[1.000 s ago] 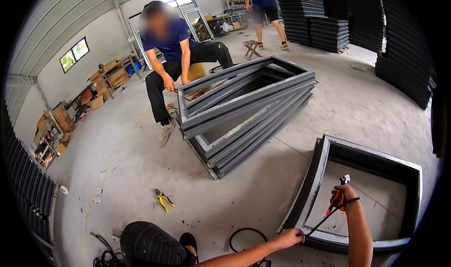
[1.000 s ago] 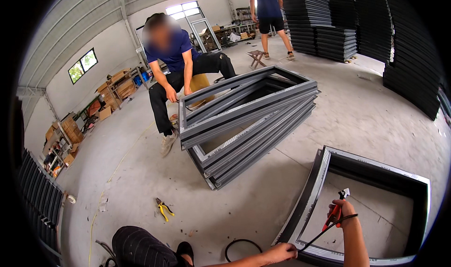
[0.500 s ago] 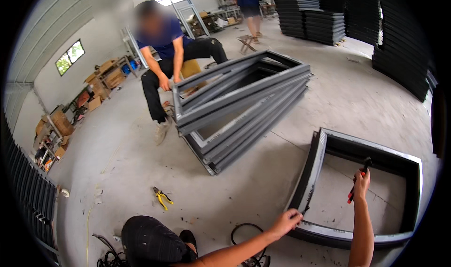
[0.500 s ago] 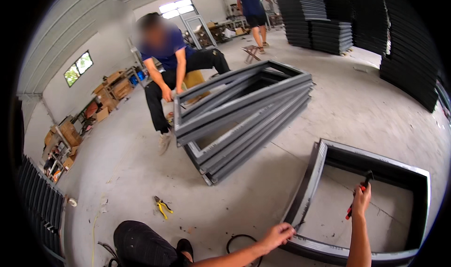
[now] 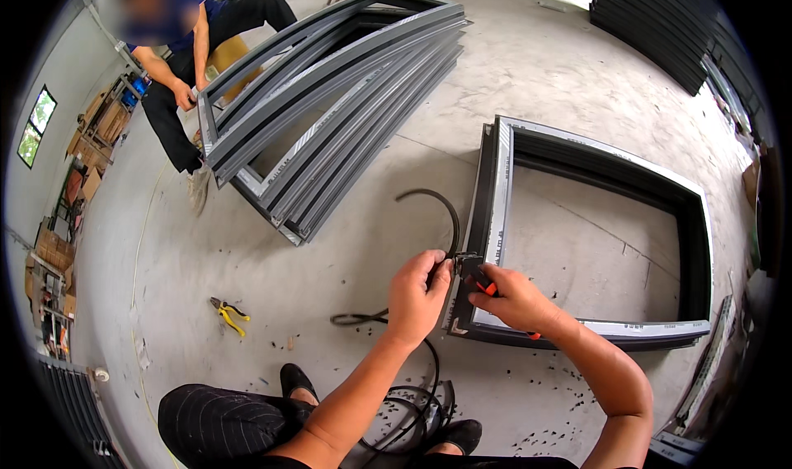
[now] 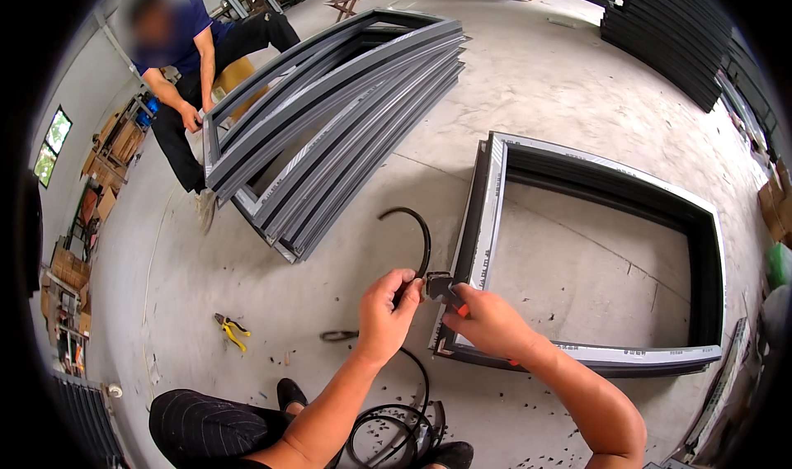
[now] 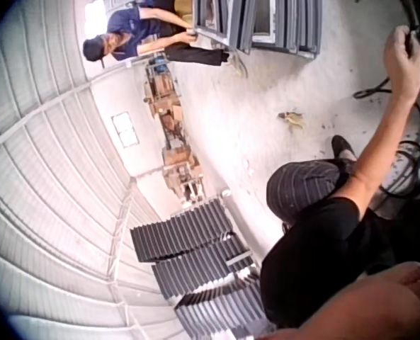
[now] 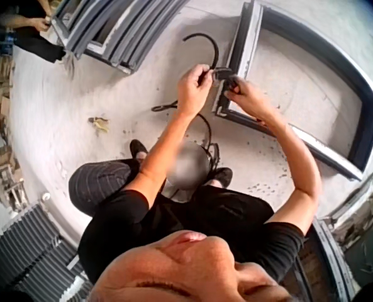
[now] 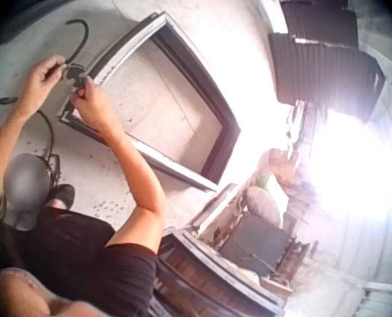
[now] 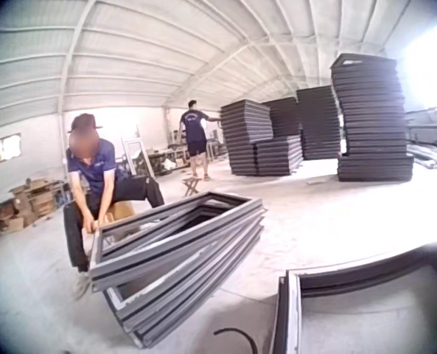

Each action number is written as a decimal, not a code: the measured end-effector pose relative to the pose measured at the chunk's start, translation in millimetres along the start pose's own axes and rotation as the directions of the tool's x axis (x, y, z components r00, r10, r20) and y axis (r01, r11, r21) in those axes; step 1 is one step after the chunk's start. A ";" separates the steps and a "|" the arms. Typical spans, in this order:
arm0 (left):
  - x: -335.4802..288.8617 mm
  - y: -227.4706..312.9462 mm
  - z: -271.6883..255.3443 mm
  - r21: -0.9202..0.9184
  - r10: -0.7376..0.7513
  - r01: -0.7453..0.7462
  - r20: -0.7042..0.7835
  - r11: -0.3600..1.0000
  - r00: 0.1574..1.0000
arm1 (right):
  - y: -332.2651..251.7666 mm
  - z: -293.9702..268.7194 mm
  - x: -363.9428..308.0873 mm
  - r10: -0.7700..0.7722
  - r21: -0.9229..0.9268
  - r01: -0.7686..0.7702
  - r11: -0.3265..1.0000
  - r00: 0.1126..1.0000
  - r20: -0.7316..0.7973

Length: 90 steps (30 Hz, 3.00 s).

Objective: The person installs a rubber seal into a metal window frame. They press the rubber strip into the frame groove by hand and use pliers to cut the strip.

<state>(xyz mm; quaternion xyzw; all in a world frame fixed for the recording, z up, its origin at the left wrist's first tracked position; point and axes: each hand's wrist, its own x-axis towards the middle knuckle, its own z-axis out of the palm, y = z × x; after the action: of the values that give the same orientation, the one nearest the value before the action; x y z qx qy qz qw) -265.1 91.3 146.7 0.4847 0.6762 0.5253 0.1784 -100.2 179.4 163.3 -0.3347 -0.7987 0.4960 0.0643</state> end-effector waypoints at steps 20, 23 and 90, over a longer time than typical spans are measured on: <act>4.8 20.2 -25.1 0.326 0.226 -0.221 0.022 0.919 0.974 | -26.2 8.5 -0.4 -0.181 -0.222 0.155 0.963 0.978 -0.106; 5.7 22.8 -25.2 0.334 0.248 -0.245 0.036 0.910 0.968 | -24.9 8.8 -1.9 -0.166 -0.229 0.135 0.964 0.979 -0.121; 8.3 17.1 -31.6 -0.722 -0.024 0.676 0.686 -0.150 0.727 | -54.6 36.3 -17.5 -0.046 -0.141 0.095 0.985 0.947 0.317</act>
<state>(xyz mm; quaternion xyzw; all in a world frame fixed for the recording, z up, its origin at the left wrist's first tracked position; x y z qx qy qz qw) -284.8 81.0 176.1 0.0979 0.1409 0.6309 0.7567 -128.3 126.3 194.8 -0.2271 -0.8463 0.4766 -0.0716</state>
